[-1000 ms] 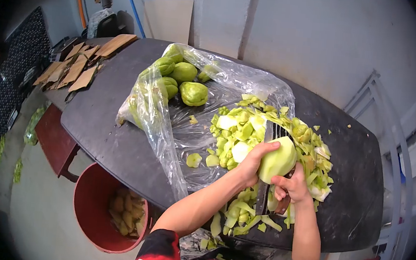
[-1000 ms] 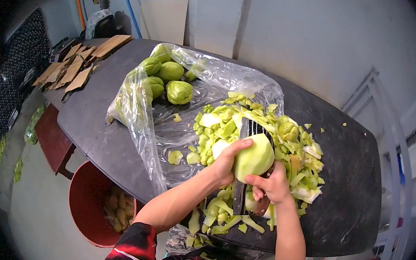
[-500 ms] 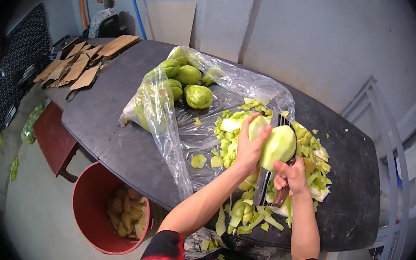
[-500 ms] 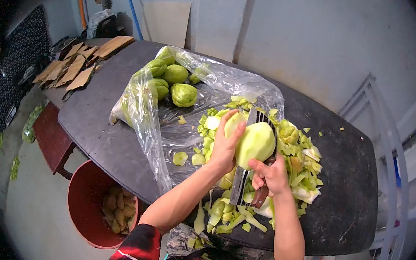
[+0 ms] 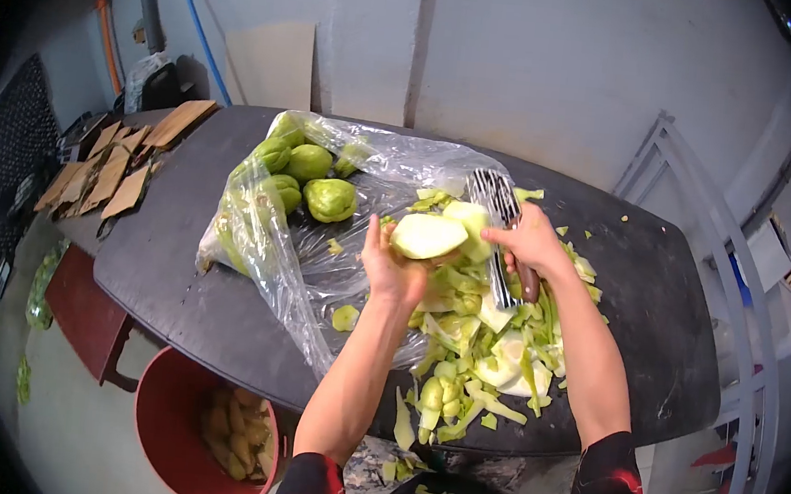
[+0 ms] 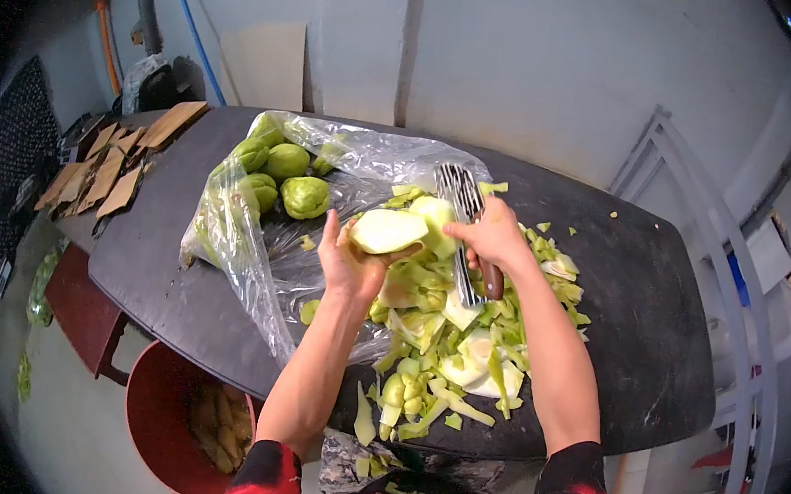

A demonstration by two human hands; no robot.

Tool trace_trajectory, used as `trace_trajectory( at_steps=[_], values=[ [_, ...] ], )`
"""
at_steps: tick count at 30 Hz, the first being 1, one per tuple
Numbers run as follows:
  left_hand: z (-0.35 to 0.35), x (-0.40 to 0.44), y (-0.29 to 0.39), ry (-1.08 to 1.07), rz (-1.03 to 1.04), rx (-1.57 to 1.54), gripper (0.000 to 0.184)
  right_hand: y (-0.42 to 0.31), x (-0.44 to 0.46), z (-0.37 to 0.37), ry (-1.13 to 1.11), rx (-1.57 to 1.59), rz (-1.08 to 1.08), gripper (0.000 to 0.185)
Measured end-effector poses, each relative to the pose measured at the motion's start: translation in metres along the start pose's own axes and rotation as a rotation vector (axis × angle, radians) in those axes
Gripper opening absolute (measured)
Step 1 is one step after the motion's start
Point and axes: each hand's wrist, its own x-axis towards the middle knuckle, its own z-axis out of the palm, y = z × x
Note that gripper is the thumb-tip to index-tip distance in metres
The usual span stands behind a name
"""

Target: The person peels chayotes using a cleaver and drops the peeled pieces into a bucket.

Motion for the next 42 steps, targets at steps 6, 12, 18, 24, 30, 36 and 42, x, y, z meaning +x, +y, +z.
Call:
trace_trajectory(
  at_steps=[6, 12, 18, 24, 30, 36, 42],
  values=[
    [-0.004, 0.003, -0.003, -0.046, -0.044, -0.071, 0.043, -0.007, -0.031, -0.018, 0.117, 0.058, -0.093, 0.031],
    [0.007, -0.01, -0.011, 0.046, -0.085, -0.179, 0.049, 0.03, -0.093, -0.004, -0.173, 0.561, -0.039, 0.029],
    [0.012, -0.025, -0.024, -0.035, -0.189, -0.166, 0.054, 0.052, -0.114, 0.0, -0.258, 0.594, -0.021, 0.035],
    [0.006, -0.026, -0.029, -0.086, -0.331, 0.041, 0.059, 0.073, -0.109, -0.006, -0.228, 0.705, -0.041, 0.032],
    [0.007, -0.03, -0.026, -0.184, -0.35, -0.067, 0.06, 0.087, -0.124, -0.01, -0.188, 0.66, -0.106, 0.033],
    [0.005, -0.028, -0.025, -0.131, -0.195, -0.035, 0.064, 0.085, -0.131, -0.002, -0.248, 0.59, -0.036, 0.036],
    [0.006, -0.029, -0.027, -0.155, -0.121, 0.072, 0.066, 0.08, -0.134, 0.004, -0.234, 0.498, -0.022, 0.033]
  ],
)
